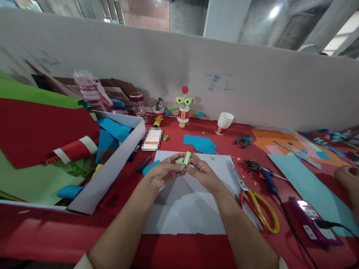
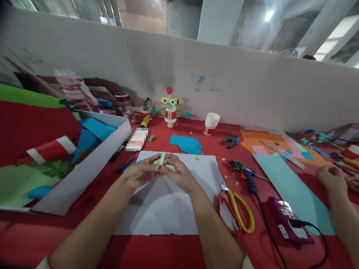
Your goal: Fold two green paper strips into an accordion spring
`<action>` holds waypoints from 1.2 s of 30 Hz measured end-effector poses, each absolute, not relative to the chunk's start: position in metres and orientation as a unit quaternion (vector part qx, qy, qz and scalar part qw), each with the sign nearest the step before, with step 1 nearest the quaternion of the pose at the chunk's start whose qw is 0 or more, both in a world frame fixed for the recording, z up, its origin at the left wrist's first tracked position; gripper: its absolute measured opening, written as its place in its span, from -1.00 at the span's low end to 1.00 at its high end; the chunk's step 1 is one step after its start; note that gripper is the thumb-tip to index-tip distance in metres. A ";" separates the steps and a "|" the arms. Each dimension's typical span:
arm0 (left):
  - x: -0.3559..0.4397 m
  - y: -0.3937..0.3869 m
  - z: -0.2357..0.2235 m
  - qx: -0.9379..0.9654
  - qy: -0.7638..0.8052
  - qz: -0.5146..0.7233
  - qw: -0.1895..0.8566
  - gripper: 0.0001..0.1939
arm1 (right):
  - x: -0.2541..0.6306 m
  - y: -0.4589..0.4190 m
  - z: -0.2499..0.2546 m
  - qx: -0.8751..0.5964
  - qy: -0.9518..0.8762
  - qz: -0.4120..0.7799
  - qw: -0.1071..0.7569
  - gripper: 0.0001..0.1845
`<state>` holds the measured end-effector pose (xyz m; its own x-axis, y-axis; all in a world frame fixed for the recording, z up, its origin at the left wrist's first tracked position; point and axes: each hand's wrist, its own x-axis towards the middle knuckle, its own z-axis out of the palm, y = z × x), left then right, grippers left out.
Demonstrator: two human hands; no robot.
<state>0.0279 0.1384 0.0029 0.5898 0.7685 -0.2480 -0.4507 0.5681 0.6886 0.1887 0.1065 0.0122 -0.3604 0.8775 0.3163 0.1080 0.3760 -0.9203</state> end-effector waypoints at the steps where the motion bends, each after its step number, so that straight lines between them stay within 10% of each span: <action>1: 0.028 0.138 0.003 0.291 0.275 0.359 0.843 -0.51 | 0.189 0.107 0.011 -0.352 -0.696 0.441 0.444 -0.74; 36: 0.031 0.137 0.004 0.292 0.221 0.355 0.860 -0.57 | 0.183 0.107 0.009 -0.379 -0.691 0.385 0.481 -0.70</action>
<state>0.0309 0.1372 0.0036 0.6509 0.7393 -0.1726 -0.4810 0.5775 0.6596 0.1830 0.1074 0.0086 -0.2500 0.8934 0.3732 0.1525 0.4170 -0.8960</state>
